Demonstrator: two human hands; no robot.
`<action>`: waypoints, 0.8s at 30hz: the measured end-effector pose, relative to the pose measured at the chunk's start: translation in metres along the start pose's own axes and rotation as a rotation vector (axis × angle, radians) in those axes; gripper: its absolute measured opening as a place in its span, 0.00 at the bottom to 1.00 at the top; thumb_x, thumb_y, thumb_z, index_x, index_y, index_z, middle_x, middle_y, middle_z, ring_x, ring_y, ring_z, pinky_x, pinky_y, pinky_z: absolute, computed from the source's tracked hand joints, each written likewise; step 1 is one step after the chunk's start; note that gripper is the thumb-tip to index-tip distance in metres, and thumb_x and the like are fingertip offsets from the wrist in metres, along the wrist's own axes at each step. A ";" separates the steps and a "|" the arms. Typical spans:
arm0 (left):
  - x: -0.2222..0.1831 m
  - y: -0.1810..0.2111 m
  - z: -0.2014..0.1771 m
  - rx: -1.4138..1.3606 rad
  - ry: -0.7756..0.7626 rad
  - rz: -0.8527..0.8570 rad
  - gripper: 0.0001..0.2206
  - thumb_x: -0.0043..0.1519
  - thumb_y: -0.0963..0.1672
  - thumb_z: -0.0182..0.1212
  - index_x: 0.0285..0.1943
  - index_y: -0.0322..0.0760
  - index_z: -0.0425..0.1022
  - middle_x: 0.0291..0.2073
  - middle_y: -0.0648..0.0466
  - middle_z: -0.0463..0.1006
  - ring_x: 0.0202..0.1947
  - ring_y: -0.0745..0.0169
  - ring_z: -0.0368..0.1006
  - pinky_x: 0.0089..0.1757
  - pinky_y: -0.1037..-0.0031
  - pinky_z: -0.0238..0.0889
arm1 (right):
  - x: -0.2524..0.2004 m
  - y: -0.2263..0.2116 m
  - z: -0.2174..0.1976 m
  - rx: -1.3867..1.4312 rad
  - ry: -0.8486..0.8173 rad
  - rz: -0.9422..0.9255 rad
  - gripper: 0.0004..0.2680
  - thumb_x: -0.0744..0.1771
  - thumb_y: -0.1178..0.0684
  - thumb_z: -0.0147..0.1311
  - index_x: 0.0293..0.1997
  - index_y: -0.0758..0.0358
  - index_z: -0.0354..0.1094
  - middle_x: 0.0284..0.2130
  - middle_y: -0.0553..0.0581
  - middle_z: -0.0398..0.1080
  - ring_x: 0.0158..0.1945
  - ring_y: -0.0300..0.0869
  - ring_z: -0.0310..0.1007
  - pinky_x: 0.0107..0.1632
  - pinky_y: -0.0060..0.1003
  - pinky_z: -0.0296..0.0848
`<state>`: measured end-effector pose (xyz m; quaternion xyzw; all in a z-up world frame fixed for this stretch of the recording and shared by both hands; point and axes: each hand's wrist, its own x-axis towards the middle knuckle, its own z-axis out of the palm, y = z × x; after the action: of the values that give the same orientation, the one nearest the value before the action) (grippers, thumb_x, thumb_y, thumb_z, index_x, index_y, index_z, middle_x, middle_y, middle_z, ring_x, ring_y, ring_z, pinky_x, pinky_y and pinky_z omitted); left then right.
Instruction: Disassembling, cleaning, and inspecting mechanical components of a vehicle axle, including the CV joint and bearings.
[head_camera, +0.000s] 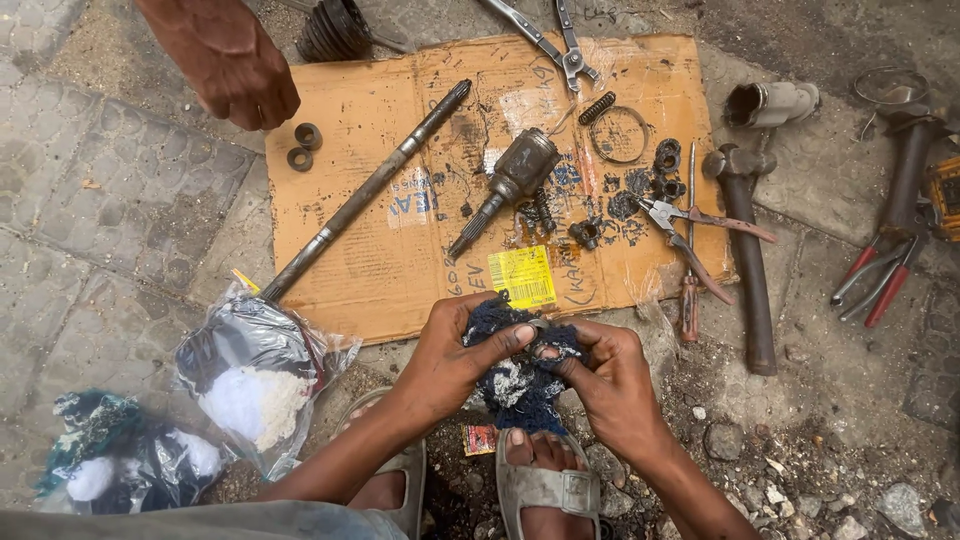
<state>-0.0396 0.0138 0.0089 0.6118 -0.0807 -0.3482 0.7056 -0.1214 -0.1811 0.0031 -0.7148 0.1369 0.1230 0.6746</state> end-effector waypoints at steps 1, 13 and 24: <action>-0.001 0.001 0.000 0.000 0.003 -0.002 0.12 0.61 0.45 0.67 0.45 0.28 0.81 0.34 0.53 0.83 0.36 0.71 0.74 0.40 0.74 0.69 | 0.000 0.006 0.001 0.001 -0.003 0.002 0.07 0.67 0.60 0.58 0.48 0.71 0.76 0.37 0.61 0.81 0.38 0.38 0.79 0.40 0.34 0.81; -0.002 0.003 -0.002 -0.284 0.107 -0.125 0.19 0.57 0.46 0.69 0.55 0.33 0.77 0.41 0.54 0.85 0.44 0.70 0.78 0.50 0.74 0.70 | 0.003 -0.015 -0.010 -0.039 0.214 0.043 0.17 0.61 0.70 0.41 0.54 0.67 0.68 0.49 0.59 0.76 0.49 0.42 0.76 0.54 0.43 0.74; -0.003 -0.007 0.000 -0.354 0.087 -0.144 0.19 0.54 0.45 0.73 0.51 0.31 0.77 0.38 0.53 0.84 0.41 0.68 0.79 0.46 0.72 0.73 | -0.005 -0.019 0.009 -0.156 0.084 -0.193 0.18 0.62 0.60 0.64 0.57 0.65 0.70 0.51 0.61 0.77 0.51 0.43 0.79 0.56 0.39 0.79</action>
<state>-0.0445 0.0149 0.0034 0.4966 0.0562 -0.3799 0.7784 -0.1194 -0.1715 0.0225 -0.7797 0.0856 0.0377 0.6192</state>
